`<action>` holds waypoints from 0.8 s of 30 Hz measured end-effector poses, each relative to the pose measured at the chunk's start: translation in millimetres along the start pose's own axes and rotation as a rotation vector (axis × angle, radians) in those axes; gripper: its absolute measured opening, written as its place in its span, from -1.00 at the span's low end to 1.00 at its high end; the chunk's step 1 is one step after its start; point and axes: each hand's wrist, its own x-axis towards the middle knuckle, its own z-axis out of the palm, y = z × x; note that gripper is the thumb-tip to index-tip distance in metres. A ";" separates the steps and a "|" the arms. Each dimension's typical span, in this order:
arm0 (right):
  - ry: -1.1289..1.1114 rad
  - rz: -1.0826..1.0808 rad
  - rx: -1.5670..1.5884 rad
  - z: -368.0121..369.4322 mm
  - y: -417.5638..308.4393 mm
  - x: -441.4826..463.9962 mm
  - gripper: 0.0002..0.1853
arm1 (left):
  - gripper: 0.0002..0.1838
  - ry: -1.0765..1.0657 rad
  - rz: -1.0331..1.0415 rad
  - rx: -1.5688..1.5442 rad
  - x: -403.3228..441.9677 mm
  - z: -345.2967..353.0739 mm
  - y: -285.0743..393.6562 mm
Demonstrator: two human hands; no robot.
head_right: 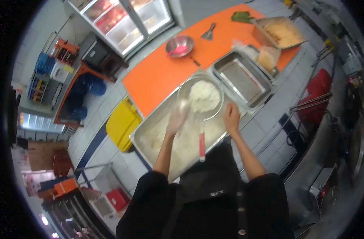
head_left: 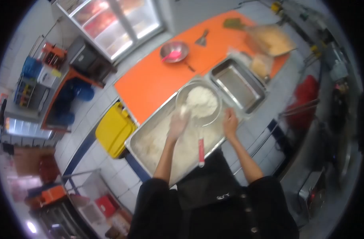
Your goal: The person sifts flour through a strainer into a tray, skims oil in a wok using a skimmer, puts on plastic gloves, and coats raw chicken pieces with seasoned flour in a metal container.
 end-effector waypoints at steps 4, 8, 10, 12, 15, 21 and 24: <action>0.032 -0.081 0.010 -2.9 -9.5 1.6 -0.84 | -0.48 -0.055 -0.476 -0.390 34.6 -41.0 40.1; 0.090 -0.117 0.020 -6.1 -7.9 5.8 -0.88 | -0.58 -0.010 -0.534 -0.254 -58.2 -36.0 24.5; 0.091 -0.081 0.041 -8.9 -12.3 6.3 -0.89 | -0.67 -0.175 -0.560 -0.004 -133.9 -7.6 1.9; 0.064 -0.087 0.049 -9.6 -10.0 6.0 -0.91 | -0.72 -0.338 -0.632 0.025 -150.0 3.1 5.0; 0.102 -0.124 0.056 -8.6 -8.3 7.0 -0.91 | -0.77 -0.251 -0.189 0.100 -144.8 34.6 49.3; 0.078 -0.060 0.010 -7.8 -8.4 7.3 -0.90 | -0.69 -0.531 -0.158 -0.300 -59.8 110.0 94.0; 0.068 0.006 -0.007 -5.8 -5.9 4.5 -0.88 | -0.66 -0.630 -0.152 -0.433 -47.3 137.0 91.6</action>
